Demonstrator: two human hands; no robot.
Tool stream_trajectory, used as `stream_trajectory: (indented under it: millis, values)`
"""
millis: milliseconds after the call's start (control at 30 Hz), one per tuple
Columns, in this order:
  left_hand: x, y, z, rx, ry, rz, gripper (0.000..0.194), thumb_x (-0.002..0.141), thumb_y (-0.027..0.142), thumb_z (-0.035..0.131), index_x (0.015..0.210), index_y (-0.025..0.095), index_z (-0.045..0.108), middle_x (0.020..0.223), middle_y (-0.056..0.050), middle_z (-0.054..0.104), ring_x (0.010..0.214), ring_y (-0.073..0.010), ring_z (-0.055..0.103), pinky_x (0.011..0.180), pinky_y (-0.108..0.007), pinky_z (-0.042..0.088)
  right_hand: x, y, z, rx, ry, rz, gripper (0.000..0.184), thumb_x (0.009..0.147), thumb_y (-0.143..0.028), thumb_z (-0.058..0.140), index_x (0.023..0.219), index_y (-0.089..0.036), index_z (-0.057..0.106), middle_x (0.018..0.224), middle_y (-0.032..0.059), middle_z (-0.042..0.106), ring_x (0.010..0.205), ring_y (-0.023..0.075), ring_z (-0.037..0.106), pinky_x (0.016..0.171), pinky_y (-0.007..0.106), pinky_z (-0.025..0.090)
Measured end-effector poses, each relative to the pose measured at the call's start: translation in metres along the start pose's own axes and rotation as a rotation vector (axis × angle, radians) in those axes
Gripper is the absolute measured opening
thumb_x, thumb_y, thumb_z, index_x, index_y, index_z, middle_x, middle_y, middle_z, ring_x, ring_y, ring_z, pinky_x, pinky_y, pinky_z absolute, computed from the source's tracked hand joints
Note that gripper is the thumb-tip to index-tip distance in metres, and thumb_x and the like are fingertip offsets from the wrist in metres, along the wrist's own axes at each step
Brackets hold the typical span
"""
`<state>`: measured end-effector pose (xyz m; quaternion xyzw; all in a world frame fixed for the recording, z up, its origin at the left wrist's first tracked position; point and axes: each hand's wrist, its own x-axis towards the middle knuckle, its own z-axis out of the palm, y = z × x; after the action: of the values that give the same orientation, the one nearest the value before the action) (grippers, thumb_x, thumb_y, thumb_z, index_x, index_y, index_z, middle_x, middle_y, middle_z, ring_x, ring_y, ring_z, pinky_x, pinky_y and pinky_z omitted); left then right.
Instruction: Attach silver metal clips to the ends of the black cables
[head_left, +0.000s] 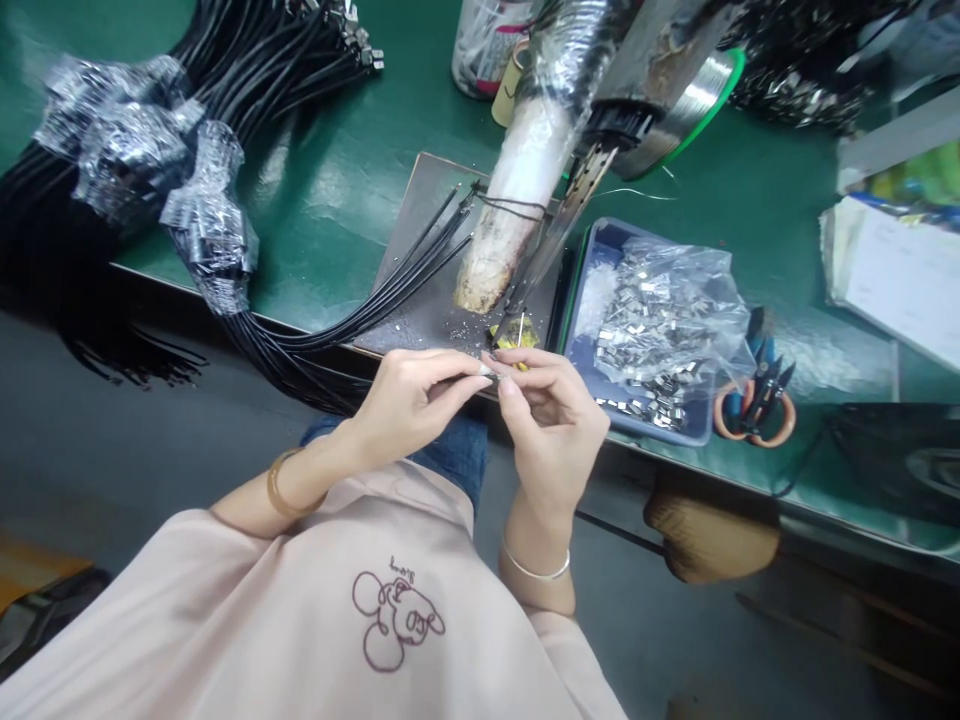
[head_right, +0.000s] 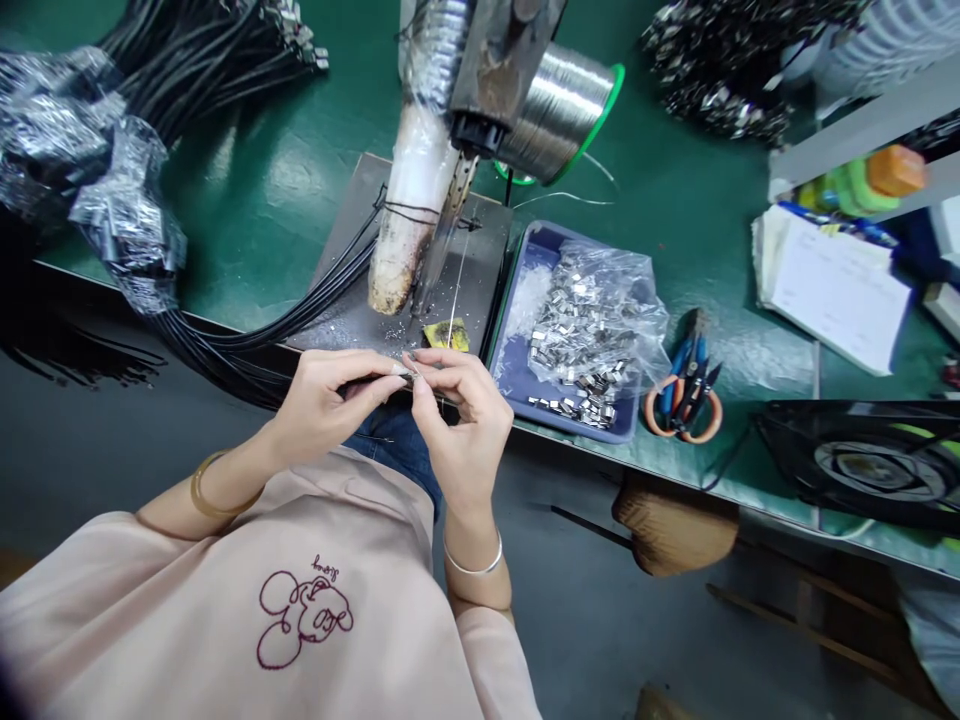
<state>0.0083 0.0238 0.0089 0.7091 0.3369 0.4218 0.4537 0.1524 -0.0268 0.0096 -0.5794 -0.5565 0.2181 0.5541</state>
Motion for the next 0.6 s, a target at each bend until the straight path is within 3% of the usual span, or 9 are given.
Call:
stream_trajectory:
  millis: [167, 367, 600]
  values:
    - [0.0, 0.004, -0.001, -0.18, -0.11, -0.218, 0.024, 0.094, 0.025, 0.057, 0.074, 0.013, 0.062, 0.054, 0.005, 0.052, 0.048, -0.0055, 0.043, 0.05, -0.017, 0.036, -0.01, 0.002, 0.008, -0.263, 0.144, -0.233, 0.014, 0.086, -0.009, 0.068, 0.089, -0.023, 0.071, 0.104, 0.0022, 0.074, 0.098, 0.0171, 0.074, 0.088, 0.035, 0.064]
    - [0.006, 0.004, -0.008, -0.421, -0.147, -0.35, 0.026, 0.084, 0.036, 0.069, 0.075, 0.013, 0.065, 0.057, 0.003, 0.053, 0.051, -0.0067, 0.047, 0.051, -0.018, 0.041, -0.008, 0.004, 0.0, -0.015, 0.057, -0.004, 0.011, 0.091, -0.017, 0.067, 0.093, -0.024, 0.075, 0.099, 0.0023, 0.074, 0.09, 0.0158, 0.075, 0.076, 0.031, 0.065]
    - [0.008, 0.007, -0.011, -0.463, -0.194, -0.351, 0.028, 0.084, 0.036, 0.07, 0.068, 0.013, 0.064, 0.055, 0.003, 0.053, 0.049, -0.0061, 0.044, 0.048, -0.019, 0.038, -0.006, 0.003, -0.002, 0.003, 0.015, -0.031, 0.012, 0.088, -0.017, 0.071, 0.093, -0.026, 0.077, 0.097, 0.0014, 0.076, 0.088, 0.0154, 0.075, 0.077, 0.031, 0.065]
